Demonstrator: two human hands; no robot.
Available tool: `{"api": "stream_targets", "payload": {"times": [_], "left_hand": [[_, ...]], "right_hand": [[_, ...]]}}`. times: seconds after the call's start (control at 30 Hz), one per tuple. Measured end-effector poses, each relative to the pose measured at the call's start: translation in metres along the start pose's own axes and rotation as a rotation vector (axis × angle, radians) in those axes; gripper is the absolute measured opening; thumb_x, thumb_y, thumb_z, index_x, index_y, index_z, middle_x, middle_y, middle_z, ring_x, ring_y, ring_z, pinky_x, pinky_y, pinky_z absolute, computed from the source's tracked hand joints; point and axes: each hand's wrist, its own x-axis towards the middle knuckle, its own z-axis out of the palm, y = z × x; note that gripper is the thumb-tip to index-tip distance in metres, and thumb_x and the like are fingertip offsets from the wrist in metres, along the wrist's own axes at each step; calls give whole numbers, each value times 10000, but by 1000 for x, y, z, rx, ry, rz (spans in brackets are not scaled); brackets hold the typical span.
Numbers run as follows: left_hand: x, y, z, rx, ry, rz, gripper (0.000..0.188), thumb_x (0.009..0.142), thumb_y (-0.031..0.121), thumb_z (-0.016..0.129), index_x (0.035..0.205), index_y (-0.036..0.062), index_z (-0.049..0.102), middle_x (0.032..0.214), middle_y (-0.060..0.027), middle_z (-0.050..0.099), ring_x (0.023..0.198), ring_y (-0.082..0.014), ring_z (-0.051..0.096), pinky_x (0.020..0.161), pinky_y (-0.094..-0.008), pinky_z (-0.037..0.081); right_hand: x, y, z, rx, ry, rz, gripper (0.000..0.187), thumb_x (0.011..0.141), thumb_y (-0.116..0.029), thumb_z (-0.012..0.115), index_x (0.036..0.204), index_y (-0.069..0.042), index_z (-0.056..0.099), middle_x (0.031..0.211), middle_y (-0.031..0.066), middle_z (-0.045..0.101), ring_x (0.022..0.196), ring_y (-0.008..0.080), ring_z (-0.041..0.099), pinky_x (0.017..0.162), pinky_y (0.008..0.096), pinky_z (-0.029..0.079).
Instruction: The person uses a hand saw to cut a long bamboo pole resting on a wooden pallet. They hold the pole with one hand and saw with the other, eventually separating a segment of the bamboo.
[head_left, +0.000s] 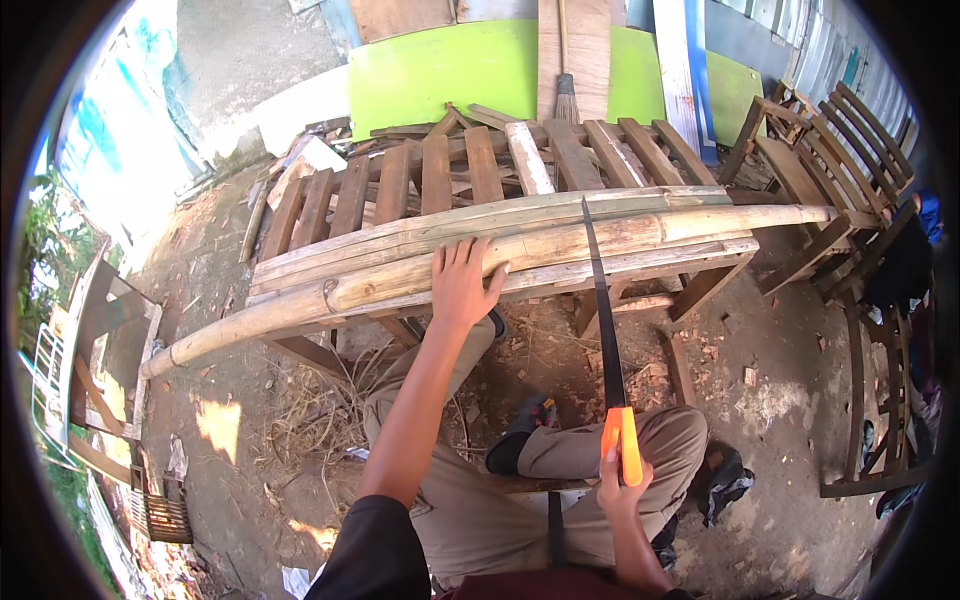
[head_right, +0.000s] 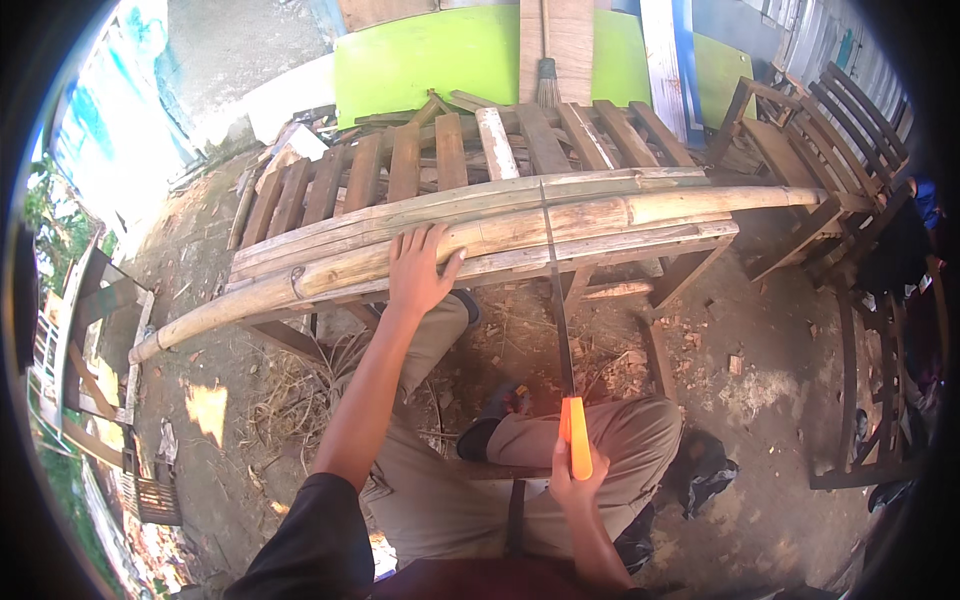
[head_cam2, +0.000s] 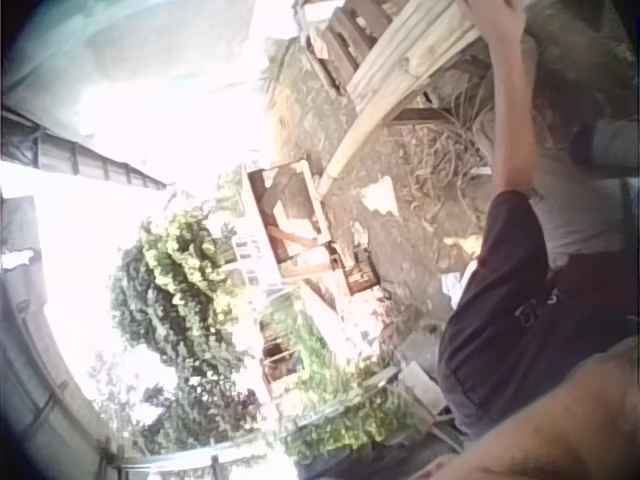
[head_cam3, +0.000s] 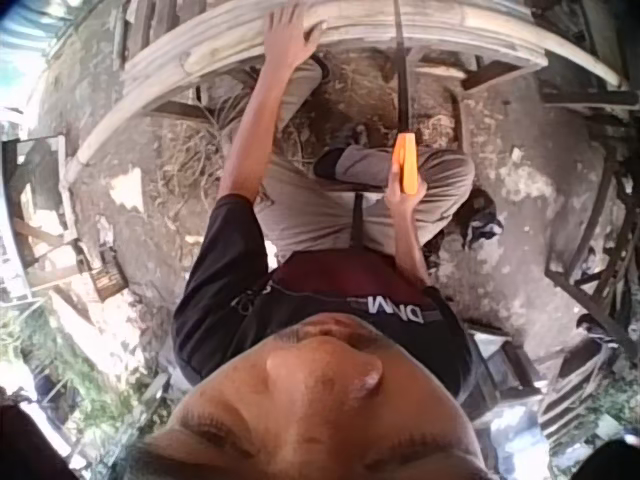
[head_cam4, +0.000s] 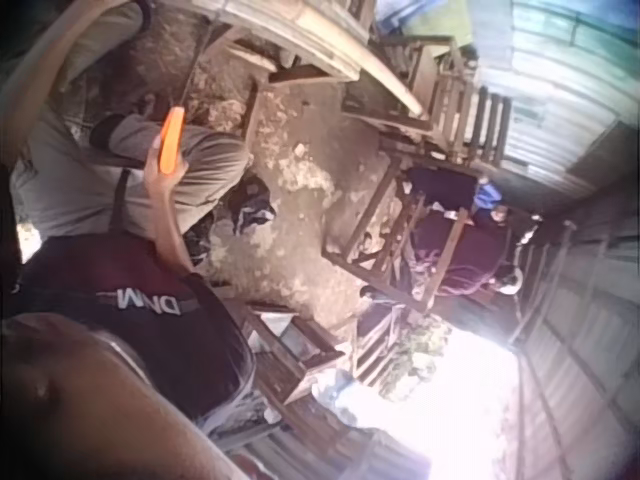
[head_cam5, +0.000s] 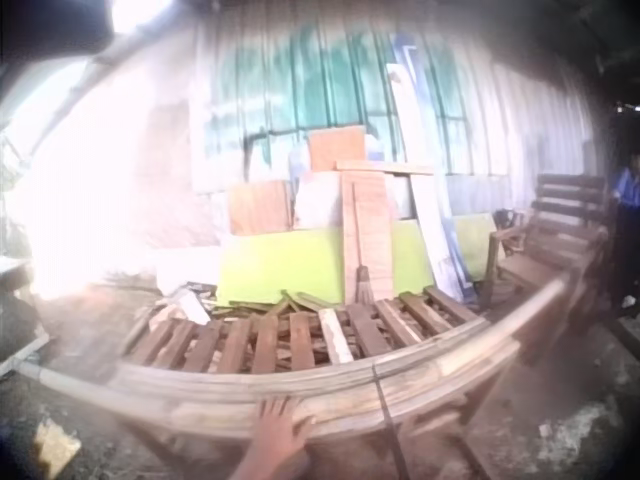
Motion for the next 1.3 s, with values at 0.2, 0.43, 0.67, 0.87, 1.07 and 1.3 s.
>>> {"api": "stream_targets", "payload": {"times": [0.2,0.43,0.67,0.87,1.07,1.3], "left_hand": [[-11,-18,-22,87,-55,-140,776,801,652,727,1340,108,603,1346,-143,600,1332,-314,495,1189,-581,222],[14,-1,-33,52,-313,-248,836,763,717,720,1340,119,627,1421,-121,588,1341,-326,513,1144,-673,226],[20,-33,-22,87,-265,139,759,854,628,696,1251,-16,642,1280,-179,614,1237,-369,554,1011,-465,495],[28,-24,-20,140,-303,207,764,865,649,664,1230,-22,645,1291,-168,602,1212,-377,570,994,-484,503],[56,-44,-4,244,-389,277,867,893,730,540,1237,-62,626,1314,-226,591,1237,-378,580,991,-464,527],[103,-54,29,277,-324,332,741,883,659,622,1191,-15,639,1231,-178,612,1203,-338,586,965,-446,531]], "right_hand": [[-31,3,-17,43,-8,-40,169,914,-90,691,795,0,613,549,48,492,441,143,492,457,313,381],[-21,-21,-31,58,-16,-131,149,905,-82,697,803,4,629,554,64,512,446,159,519,468,321,403],[-22,-25,-38,85,68,-145,104,908,-57,676,857,28,646,580,67,531,478,147,529,498,313,421],[-22,-15,-42,95,45,-56,107,916,-59,669,872,36,648,583,42,523,506,100,516,506,297,419],[-13,-22,-36,78,19,-59,103,913,-65,676,867,25,653,571,22,510,500,85,505,487,284,404],[-4,-14,-19,88,21,-30,119,904,-66,679,820,7,637,569,34,510,467,116,496,475,292,401]]}}
